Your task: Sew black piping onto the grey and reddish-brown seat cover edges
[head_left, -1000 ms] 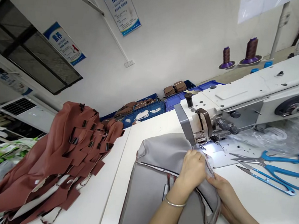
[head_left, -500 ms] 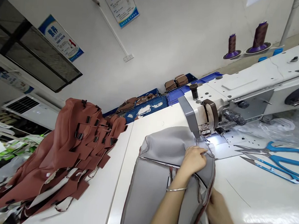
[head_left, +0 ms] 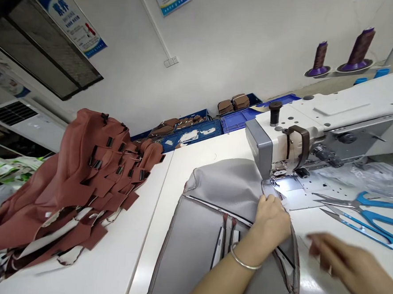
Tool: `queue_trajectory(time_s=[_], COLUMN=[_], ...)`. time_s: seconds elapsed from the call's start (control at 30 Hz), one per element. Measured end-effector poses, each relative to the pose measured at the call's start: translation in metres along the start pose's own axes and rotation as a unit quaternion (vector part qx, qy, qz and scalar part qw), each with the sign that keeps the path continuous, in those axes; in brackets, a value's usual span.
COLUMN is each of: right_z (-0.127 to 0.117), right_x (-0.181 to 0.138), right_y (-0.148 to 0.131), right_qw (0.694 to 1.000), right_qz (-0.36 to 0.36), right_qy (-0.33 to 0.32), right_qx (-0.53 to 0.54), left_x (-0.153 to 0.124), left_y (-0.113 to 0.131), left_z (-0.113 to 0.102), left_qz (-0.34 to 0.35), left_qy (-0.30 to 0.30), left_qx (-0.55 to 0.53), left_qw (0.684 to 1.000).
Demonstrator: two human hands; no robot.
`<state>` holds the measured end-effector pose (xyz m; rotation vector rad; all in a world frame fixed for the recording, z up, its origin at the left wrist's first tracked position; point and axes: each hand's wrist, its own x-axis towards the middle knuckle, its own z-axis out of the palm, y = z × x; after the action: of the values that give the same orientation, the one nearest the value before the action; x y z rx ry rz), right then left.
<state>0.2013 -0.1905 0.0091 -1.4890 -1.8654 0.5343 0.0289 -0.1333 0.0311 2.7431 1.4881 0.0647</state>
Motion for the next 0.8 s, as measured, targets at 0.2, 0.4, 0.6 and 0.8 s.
queue_trajectory(time_s=[0.2,0.4,0.6,0.8], right_z=[0.032,0.031,0.035,0.04], right_x=[0.092,0.103,0.079,0.065], right_y=[-0.002,0.015,0.02,0.021], right_qw=[0.984,0.983,0.983,0.984], right_qz=[0.125,0.089,0.077,0.085], right_qy=[-0.04,-0.146,-0.163,-0.132], right_qx=[-0.118,-0.074,-0.034,-0.081], left_x=[-0.004,0.001,0.003,0.0], left_y=[-0.01,-0.034,-0.032,-0.012], left_z=[-0.001,0.001,-0.001,-0.002], left_qz=[-0.037,-0.091,-0.097,-0.058], left_qy=[0.01,-0.007,-0.02,-0.017], left_qx=[-0.051,-0.199,-0.192,-0.084], left_qw=[0.998,0.976,0.976,0.995])
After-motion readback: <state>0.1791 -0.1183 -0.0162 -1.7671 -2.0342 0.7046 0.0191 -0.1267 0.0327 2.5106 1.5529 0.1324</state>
